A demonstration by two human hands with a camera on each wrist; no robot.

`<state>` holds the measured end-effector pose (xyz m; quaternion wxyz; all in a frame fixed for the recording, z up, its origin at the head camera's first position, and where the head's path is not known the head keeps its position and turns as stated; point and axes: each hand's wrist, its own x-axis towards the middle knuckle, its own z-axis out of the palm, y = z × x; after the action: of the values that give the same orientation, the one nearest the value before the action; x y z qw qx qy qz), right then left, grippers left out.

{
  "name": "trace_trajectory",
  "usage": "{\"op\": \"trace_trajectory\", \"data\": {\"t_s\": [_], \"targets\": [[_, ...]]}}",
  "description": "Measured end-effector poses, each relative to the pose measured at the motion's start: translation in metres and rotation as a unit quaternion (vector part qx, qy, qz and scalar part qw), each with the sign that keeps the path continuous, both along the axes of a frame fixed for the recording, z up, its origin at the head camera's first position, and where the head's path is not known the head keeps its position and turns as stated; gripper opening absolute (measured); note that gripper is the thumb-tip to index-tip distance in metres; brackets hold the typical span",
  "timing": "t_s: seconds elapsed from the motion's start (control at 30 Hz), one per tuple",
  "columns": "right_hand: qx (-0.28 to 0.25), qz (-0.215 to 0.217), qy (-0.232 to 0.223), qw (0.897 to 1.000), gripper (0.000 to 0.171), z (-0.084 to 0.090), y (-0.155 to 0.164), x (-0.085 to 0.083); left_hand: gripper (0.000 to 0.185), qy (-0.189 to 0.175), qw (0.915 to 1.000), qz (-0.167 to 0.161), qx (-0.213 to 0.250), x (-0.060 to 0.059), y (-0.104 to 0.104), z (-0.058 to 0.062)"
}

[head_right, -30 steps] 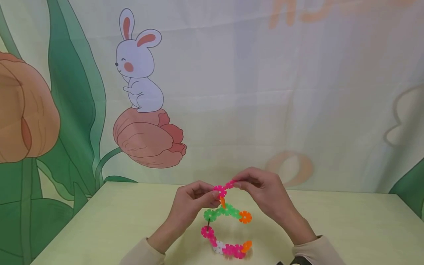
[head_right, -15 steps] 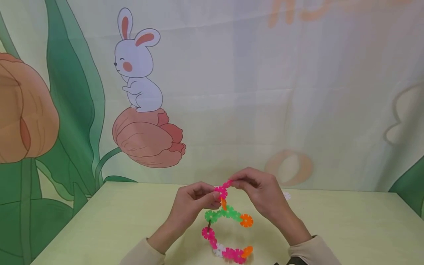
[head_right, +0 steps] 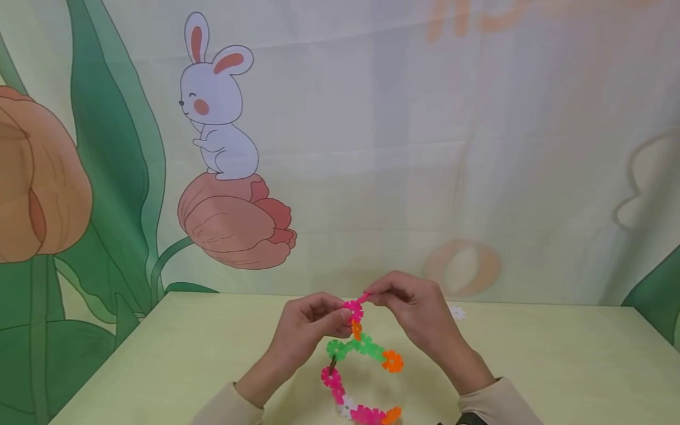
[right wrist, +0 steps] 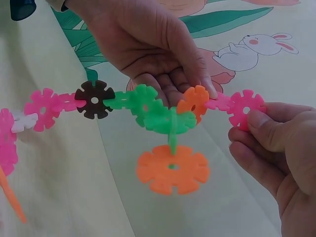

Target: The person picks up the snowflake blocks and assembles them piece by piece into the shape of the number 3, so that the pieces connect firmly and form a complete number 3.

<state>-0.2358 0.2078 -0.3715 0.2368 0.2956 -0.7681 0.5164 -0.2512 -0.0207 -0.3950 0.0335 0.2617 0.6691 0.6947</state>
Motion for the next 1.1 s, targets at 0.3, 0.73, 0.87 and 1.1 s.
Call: {"op": "trace_trajectory", "data": {"t_s": [0.3, 0.73, 0.87, 1.1], "targets": [[-0.016, 0.009, 0.023, 1.0, 0.028, -0.0016, -0.0019, -0.0005, 0.015, -0.009, 0.9999, 0.003, -0.005, -0.0006, -0.0004, 0.0006], [-0.028, 0.027, 0.036, 0.999, 0.029, -0.0033, -0.0049, -0.0011, 0.015, -0.012, 0.9998, 0.006, -0.014, -0.0006, -0.0025, 0.0012], [-0.024, 0.027, 0.043, 0.998, 0.03, -0.0053, -0.0043, -0.0021, 0.015, -0.013, 0.9997, 0.005, -0.018, -0.0004, -0.0026, 0.0017], [-0.02, 0.031, 0.048, 0.998, 0.031, -0.0081, -0.0024, -0.0031, 0.013, -0.018, 0.9995, 0.001, -0.024, -0.0006, -0.0019, 0.0018]]}}
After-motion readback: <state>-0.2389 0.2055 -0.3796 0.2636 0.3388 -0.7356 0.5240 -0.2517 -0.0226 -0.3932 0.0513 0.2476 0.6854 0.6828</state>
